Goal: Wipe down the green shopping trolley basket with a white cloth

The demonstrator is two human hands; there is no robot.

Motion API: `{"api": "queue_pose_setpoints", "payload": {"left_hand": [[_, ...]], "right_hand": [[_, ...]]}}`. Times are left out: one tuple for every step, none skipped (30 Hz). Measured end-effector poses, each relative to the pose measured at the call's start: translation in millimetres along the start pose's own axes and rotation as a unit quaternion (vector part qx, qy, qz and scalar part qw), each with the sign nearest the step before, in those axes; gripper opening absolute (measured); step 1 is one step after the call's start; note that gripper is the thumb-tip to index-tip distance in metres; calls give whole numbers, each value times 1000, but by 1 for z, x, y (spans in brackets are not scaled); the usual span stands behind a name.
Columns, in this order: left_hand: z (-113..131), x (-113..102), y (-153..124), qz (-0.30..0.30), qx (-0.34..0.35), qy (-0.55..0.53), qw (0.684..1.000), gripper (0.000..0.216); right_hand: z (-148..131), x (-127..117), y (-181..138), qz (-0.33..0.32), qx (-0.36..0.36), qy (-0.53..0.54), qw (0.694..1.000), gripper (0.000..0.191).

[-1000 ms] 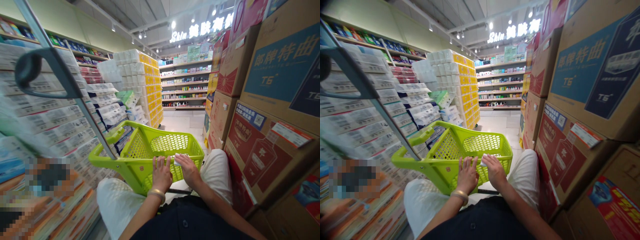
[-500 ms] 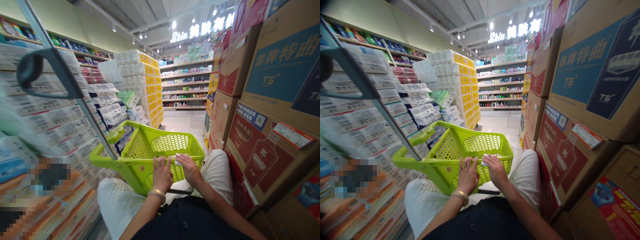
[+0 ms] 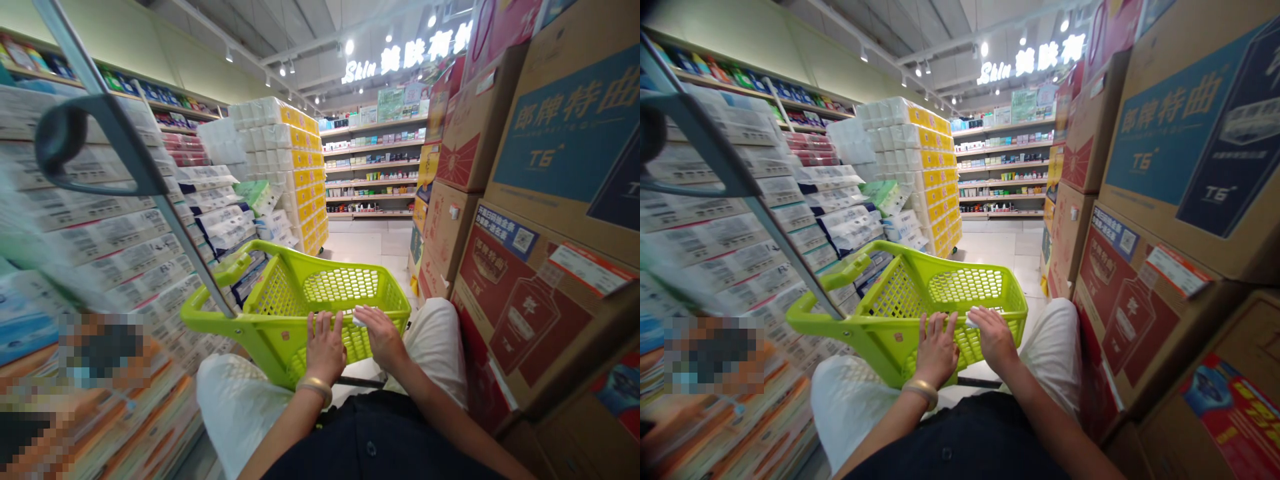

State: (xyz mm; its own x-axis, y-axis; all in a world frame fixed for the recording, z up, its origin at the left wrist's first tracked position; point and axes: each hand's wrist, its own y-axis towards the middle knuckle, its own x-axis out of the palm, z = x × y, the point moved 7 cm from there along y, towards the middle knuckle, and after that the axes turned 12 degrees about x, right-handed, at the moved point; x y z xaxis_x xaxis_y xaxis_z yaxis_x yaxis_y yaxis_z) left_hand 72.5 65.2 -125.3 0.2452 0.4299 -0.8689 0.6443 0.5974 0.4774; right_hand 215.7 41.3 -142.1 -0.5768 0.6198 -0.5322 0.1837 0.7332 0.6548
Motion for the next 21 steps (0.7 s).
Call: {"api": "queue_pose_setpoints", "payload": {"left_hand": [[0,0,0,-1,2,1,1000,66],[0,0,0,-1,3,2,1000,66],[0,0,0,-1,2,2,1000,66],[0,1,0,0,1,3,1000,66],[0,1,0,0,-1,3,1000,66],[0,1,0,0,-2,4,1000,66],[0,1,1,-1,-3,4,1000,66],[0,1,1,-2,-3,4,1000,66],[0,1,1,-4,-3,3,1000,66],[0,1,1,-5,-3,2,1000,65],[0,1,1,-6,-3,1,1000,65],[0,2,0,-7,-3,0,1000,65],[0,2,0,-6,-2,-1,1000,66],[0,2,0,-5,0,-1,1000,66],[0,2,0,-3,2,-1,1000,66],[0,2,0,-1,3,0,1000,66],[0,2,0,1,4,-1,1000,65],[0,2,0,2,4,-1,1000,65],[0,2,0,2,3,-2,1000,65],[0,2,0,2,2,-3,1000,65],[0,2,0,2,1,-3,1000,65]], "right_hand": [[7,-5,1,16,15,-1,1000,46],[15,-11,1,38,35,-4,999,46],[24,-17,2,59,56,-8,997,46],[32,-22,2,78,75,-12,994,46],[37,-25,2,90,90,-15,992,46],[39,-25,2,93,96,-15,991,46],[36,-23,2,87,92,-12,992,46],[31,-19,2,72,77,-5,994,45],[23,-13,1,50,55,3,997,45],[14,-8,1,27,32,11,999,44],[7,-3,0,7,12,17,1000,44],[2,0,-1,-6,-1,21,1000,44],[1,1,-1,-10,-3,20,1000,45],[4,-1,0,-5,5,17,1000,45],[10,-5,1,7,20,10,1000,45],[19,-11,2,26,40,2,999,45],[27,-16,3,47,63,-6,997,45],[35,-22,4,67,85,-15,994,44],[41,-26,4,83,104,-22,991,44],[44,-27,4,92,114,-24,989,43],[42,-25,4,90,113,-23,989,43]]}}
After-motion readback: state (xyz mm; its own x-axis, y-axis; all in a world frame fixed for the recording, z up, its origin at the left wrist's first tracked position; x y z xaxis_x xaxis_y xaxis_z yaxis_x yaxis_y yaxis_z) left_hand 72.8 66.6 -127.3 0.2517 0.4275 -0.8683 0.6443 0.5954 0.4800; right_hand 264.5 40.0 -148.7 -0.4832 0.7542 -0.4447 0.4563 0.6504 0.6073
